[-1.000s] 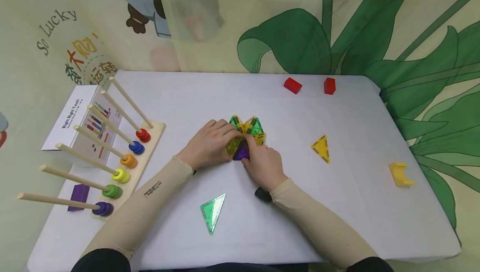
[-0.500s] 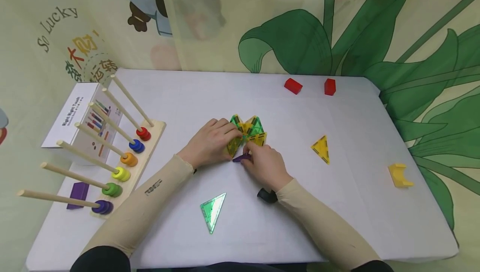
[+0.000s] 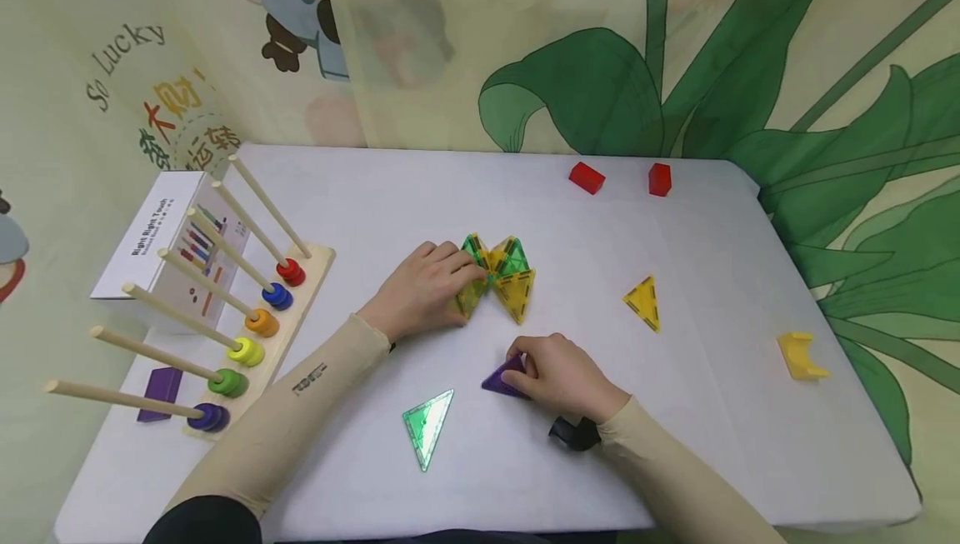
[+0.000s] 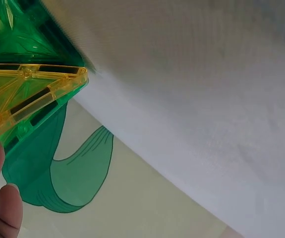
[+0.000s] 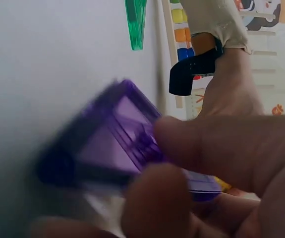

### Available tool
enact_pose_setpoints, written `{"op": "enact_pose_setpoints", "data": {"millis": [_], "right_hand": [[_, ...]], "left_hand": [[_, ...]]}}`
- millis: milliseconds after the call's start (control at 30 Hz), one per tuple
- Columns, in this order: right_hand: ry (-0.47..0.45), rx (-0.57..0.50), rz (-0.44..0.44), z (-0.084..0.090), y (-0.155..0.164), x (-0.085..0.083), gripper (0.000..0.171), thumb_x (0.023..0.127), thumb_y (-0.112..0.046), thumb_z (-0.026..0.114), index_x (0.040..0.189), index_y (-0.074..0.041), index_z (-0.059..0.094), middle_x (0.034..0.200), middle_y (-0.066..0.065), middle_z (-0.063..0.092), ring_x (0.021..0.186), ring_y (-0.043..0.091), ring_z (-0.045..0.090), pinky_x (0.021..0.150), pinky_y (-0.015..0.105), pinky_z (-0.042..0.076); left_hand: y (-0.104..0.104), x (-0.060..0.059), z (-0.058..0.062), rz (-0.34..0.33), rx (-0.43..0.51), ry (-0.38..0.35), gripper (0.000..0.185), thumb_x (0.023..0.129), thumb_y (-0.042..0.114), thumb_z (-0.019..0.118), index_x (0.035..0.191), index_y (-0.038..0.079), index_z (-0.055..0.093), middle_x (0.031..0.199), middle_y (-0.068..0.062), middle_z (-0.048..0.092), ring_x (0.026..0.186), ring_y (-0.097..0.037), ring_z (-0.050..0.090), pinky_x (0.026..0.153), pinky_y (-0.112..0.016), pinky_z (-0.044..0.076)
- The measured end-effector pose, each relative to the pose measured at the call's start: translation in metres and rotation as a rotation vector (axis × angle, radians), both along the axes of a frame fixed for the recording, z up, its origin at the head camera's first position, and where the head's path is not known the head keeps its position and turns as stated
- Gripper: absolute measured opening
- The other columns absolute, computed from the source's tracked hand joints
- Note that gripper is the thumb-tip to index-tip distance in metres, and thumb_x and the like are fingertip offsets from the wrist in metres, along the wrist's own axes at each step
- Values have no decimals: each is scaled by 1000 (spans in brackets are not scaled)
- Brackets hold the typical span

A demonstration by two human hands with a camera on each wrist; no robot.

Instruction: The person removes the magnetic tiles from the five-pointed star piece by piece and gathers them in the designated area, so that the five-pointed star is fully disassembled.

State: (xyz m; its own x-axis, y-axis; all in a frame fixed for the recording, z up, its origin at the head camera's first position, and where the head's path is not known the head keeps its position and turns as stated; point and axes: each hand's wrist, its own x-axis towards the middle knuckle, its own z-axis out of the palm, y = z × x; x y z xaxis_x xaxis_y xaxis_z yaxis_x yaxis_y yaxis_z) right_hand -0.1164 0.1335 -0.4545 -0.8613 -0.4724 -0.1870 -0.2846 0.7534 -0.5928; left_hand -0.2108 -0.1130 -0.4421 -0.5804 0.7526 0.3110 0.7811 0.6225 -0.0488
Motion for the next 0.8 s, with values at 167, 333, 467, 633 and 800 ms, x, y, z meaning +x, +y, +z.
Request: {"op": "enact_pose_setpoints", "data": {"millis": [167, 333, 467, 633, 800], "right_hand": [[-78, -11, 56, -4, 7, 11, 18, 95, -26, 75, 105, -12, 69, 58, -11, 47, 49, 1, 39, 46, 19, 29], [-78, 16, 51, -5, 4, 20, 28, 94, -31, 78, 112, -18, 61, 61, -12, 50, 50, 0, 43, 47, 20, 33], [-68, 19, 54, -4, 1, 24, 35, 92, -31, 80, 117, -19, 58, 61, -12, 53, 50, 1, 47, 48, 21, 36], [-96, 17, 117, -4, -1, 29, 35, 90, -30, 81, 115, -22, 58, 59, -14, 52, 51, -1, 46, 49, 21, 36], [-77, -6, 166, -4, -3, 28, 33, 91, -32, 80, 114, -21, 59, 60, -17, 52, 52, -3, 46, 51, 20, 37]], "left_hand": [[1, 1, 2, 16, -7, 6, 68, 72, 48, 93, 128, 18, 69, 122, 1, 71, 114, -22, 62, 99, -41, 51], [2, 1, 1, 28, -4, 18, 70, 71, 50, 93, 128, 19, 69, 122, 1, 71, 113, -22, 62, 97, -40, 51], [4, 3, 0, 32, 2, 29, 70, 70, 50, 93, 128, 19, 68, 121, 1, 71, 112, -22, 62, 94, -40, 51], [4, 5, -2, 28, 17, 32, 71, 70, 50, 93, 129, 19, 68, 122, 1, 71, 112, -22, 62, 90, -40, 51], [2, 5, -1, 27, 47, 22, 72, 70, 49, 94, 129, 19, 68, 122, 1, 71, 113, -22, 62, 90, -39, 50]]}}
